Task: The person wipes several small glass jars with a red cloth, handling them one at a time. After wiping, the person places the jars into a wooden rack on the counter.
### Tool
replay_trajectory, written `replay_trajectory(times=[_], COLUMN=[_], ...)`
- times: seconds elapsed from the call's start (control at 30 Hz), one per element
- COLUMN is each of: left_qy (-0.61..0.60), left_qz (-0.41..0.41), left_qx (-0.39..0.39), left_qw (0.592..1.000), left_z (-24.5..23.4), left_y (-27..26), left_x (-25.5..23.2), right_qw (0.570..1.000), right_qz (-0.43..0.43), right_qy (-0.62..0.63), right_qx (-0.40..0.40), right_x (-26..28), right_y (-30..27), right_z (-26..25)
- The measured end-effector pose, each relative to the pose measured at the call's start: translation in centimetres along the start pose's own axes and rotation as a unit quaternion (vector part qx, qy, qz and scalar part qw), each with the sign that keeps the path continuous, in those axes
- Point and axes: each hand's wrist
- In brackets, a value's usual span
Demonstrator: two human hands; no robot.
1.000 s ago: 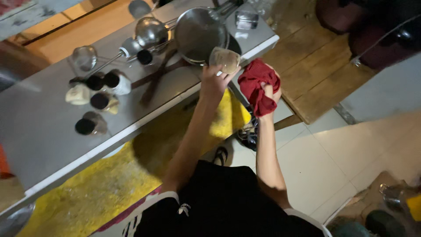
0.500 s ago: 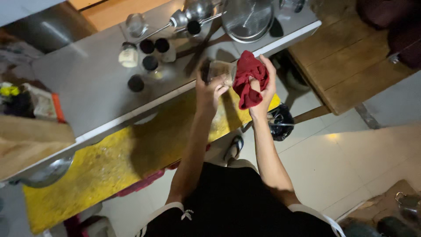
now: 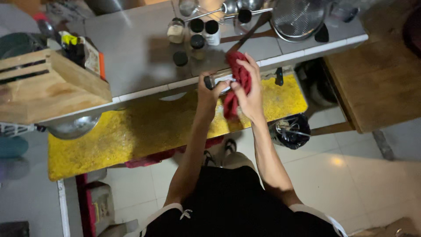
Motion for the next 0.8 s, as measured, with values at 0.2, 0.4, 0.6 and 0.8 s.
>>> replay_trajectory(times=[0.2,0.4,0.6,0.8], left_qy=[-0.113,-0.019,-0.136,-0.151], left_qz=[-0.02,0.036,-0.056,-0.017], left_qx=[-0.09,-0.14,-0.163,-0.111], left_qw=[0.989,0.989,0.976,0.982], left_z=[0.1,1.3,3.0,3.0], left_y=[-0.5,-0.8,0.1,0.9], left_x=[-1.1,0.5,0.0,-1.5], right_qw=[0.991,0.997,0.999,0.992], right_qz=[0.069,0.069,0.008,-0.122], right_qy=[0.107,0.027,0.049,0.03], right_qx=[0.033,-0.003,0.003,0.02], right_x=[0.2,-1.9,-2.1,-0.3], right_y=[0.6,1.1,2.1,4.6], right_z=[1.7,1.8,0.5,-0.7])
Point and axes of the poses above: each hand's wrist, its own y-axis towards the middle knuckle, its own z-axis out of the palm, x = y × z, and after that the axes turned 8 degrees about z, right-handed
